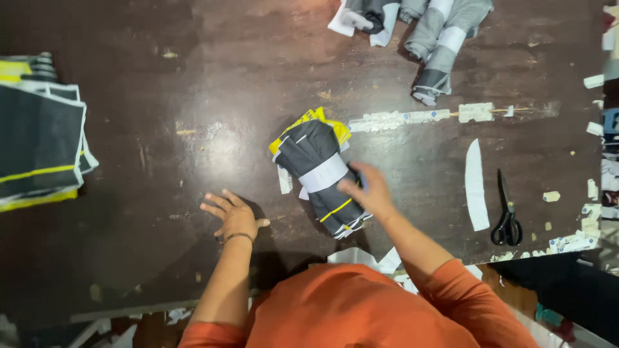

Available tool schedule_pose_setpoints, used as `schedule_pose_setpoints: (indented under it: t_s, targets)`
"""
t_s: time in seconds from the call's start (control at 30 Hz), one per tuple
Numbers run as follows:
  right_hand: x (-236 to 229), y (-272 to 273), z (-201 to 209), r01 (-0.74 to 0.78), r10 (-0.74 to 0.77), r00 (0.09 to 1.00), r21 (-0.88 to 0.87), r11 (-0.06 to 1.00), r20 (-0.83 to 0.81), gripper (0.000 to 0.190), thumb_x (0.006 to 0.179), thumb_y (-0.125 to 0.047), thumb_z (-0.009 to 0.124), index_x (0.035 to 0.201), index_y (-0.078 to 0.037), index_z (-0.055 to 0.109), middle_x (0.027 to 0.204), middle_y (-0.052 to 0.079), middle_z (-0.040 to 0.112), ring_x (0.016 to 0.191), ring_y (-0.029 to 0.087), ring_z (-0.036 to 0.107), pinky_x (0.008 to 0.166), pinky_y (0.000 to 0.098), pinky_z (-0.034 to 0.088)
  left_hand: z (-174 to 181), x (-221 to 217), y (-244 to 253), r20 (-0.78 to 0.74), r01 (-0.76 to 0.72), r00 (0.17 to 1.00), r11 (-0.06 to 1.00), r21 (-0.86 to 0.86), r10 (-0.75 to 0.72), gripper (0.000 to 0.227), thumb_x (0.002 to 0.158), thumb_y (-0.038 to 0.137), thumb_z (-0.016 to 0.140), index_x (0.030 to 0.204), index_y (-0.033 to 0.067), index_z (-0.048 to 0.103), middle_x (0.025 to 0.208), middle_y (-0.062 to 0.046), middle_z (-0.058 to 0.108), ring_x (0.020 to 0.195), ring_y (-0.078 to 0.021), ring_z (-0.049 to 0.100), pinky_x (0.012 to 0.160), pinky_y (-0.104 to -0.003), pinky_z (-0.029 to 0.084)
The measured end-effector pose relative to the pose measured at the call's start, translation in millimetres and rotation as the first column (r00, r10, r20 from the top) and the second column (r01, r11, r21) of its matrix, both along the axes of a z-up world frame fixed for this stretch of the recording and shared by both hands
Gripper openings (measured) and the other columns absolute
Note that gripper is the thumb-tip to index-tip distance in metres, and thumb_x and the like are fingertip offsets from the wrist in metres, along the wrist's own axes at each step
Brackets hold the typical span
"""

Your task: The person folds various pieces of clothing, including dark grey and yellow patterned garments, on a wooden table. They use a white paper strip to wrap and secure the folded stacks, occasionally using a pen to mark the items.

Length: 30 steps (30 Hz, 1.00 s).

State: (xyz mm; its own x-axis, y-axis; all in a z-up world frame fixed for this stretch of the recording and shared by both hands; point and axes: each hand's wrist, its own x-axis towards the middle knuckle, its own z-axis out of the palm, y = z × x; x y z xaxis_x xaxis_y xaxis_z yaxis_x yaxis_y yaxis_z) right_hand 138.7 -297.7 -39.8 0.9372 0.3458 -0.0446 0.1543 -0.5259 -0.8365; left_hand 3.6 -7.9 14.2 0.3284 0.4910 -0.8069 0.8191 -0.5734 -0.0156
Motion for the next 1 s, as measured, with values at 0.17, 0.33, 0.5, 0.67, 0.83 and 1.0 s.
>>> schedule_pose_setpoints:
  t_s: [0.17,0.33,0.5,0.67,0.83,1.0]
  targets:
    - [-4,20,38,-0.096,0.027,0.926,-0.165,0.982,-0.377,0.107,0.061,-0.051,0.099,0.143,0.000,0.053,0.132,0.026,0.058,0.130,0.044,0.055,0.115,0.0515,0.043,-13,-2,-2,0.079,-0.001,0.997,0.999,0.032,-0.001,0.134,0.075,0.033,0.093,0.162,-0.0028,-0.003,0.163,-0.037,-0.018,0.151,-0.0561,-0.014,0.097,-0.082,0.038]
    - [0,27,32,0.038,-0.232,0.679,-0.282,0.959,-0.697,0.104,0.041,-0.054,0.093,0.134,-0.018,0.061,0.122,-0.004,0.070,0.109,0.009,0.064,0.098,0.0227,0.049,-89,-23,6,0.081,-0.033,0.996,0.990,0.139,0.022,0.158,0.055,0.052,0.101,0.161,0.0004,-0.004,0.162,-0.034,-0.025,0.146,-0.0562,-0.024,0.082,-0.085,0.044]
    - [14,-5,61,0.286,-0.204,0.606,-0.029,0.958,-0.769,0.068,0.049,-0.024,0.100,0.106,-0.012,0.065,0.091,-0.002,0.071,0.083,0.010,0.065,0.078,0.0254,0.055,-86,-19,8,0.021,-0.056,0.998,0.993,0.102,0.055,0.157,0.061,0.049,0.100,0.161,0.0010,-0.011,0.161,-0.030,-0.031,0.146,-0.0527,-0.029,0.084,-0.081,0.048]
    - [61,-16,86,0.254,-0.112,0.726,0.113,0.961,-0.679,0.053,0.057,-0.023,0.099,0.099,-0.012,0.069,0.092,-0.002,0.073,0.089,0.011,0.069,0.082,0.0272,0.058,-84,-12,4,-0.040,-0.099,0.994,0.990,0.104,0.104,0.159,0.061,0.049,0.101,0.162,0.0040,-0.013,0.162,-0.028,-0.033,0.145,-0.0499,-0.032,0.088,-0.079,0.049]
    - [143,53,124,0.131,-0.122,0.843,-0.020,0.991,-0.524,0.079,0.058,-0.051,0.088,0.124,-0.016,0.063,0.126,-0.001,0.069,0.120,0.014,0.061,0.107,0.0276,0.044,-85,-20,3,0.101,-0.141,0.986,0.985,0.096,0.131,0.154,0.058,0.042,0.103,0.161,0.0035,-0.005,0.164,-0.027,-0.029,0.150,-0.0494,-0.028,0.086,-0.084,0.043]
    - [196,116,134,0.164,-0.077,0.916,0.191,0.968,-0.393,0.054,0.062,-0.039,0.092,0.105,-0.017,0.068,0.093,-0.006,0.069,0.088,0.007,0.062,0.081,0.0245,0.051,-113,-36,11,0.147,-0.063,0.988,0.985,0.163,0.039,0.159,0.051,0.051,0.103,0.159,0.0030,-0.004,0.165,-0.031,-0.022,0.151,-0.0556,-0.020,0.075,-0.084,0.047]
